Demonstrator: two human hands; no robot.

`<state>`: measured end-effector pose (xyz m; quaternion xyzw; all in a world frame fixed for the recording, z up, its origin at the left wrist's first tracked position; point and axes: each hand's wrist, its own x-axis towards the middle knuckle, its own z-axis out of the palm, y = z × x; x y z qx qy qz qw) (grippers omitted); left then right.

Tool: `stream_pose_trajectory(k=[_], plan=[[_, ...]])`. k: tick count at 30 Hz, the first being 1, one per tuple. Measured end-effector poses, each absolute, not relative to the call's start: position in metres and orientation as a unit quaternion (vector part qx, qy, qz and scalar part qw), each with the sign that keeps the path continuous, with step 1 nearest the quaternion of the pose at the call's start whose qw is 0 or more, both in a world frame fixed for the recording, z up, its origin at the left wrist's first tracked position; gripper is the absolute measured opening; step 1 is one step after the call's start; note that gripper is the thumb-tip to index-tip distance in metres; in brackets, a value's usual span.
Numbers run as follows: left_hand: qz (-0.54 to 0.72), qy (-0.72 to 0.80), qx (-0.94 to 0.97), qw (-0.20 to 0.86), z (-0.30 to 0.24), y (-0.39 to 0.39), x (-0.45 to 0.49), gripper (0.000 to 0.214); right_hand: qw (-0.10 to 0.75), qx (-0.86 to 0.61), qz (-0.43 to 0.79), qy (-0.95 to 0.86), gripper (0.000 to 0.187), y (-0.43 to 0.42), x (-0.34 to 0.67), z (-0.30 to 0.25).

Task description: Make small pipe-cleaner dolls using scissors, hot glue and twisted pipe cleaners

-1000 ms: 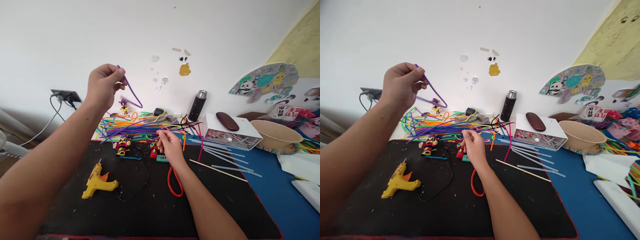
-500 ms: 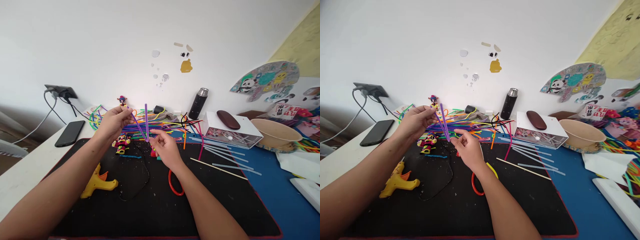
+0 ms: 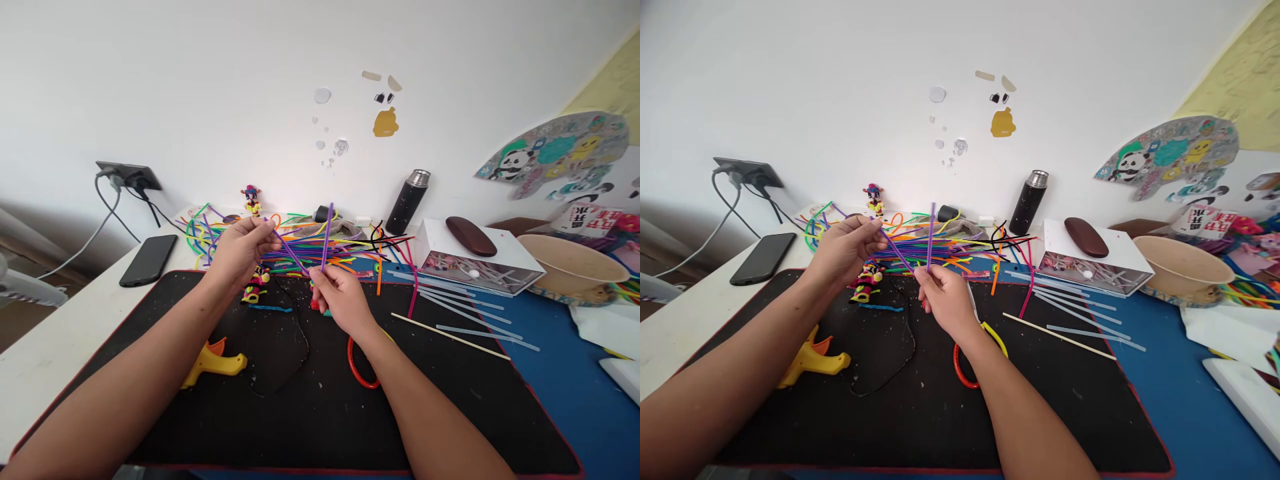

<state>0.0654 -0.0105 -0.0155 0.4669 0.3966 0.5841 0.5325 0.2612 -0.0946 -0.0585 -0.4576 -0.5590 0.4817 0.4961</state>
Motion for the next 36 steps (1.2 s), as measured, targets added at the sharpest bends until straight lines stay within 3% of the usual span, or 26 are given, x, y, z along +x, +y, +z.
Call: stream_pose_trajectory(k=[4, 13, 23, 30, 36], plan=[[0.534, 0.378, 0.503, 0.565, -0.010, -0.016, 0.065, 0.036, 0.498, -0.475, 0.462, -0.559, 0.048, -0.094, 0.263, -0.059], [0.268, 0.399, 0.683, 0.549, 0.011, -0.036, 0.058, 0.046, 0.462, -0.477, 0.493, -0.561, 0.047, -0.095, 0.262, -0.061], [0.250, 0.366, 0.735, 0.513, 0.003, -0.032, 0.055, 0.047, 0.365, -0.476, 0.514, -0.613, 0.038, -0.101, 0.255, -0.059], [0.209, 0.332, 0.756, 0.524, 0.007, -0.036, 0.053, 0.029, 0.296, -0.486, 0.510, -0.645, 0.036, -0.106, 0.253, -0.055], [0.238, 0.352, 0.738, 0.524, 0.009, -0.035, 0.053, 0.033, 0.316, -0.468, 0.514, -0.645, 0.034, -0.107, 0.251, -0.055]])
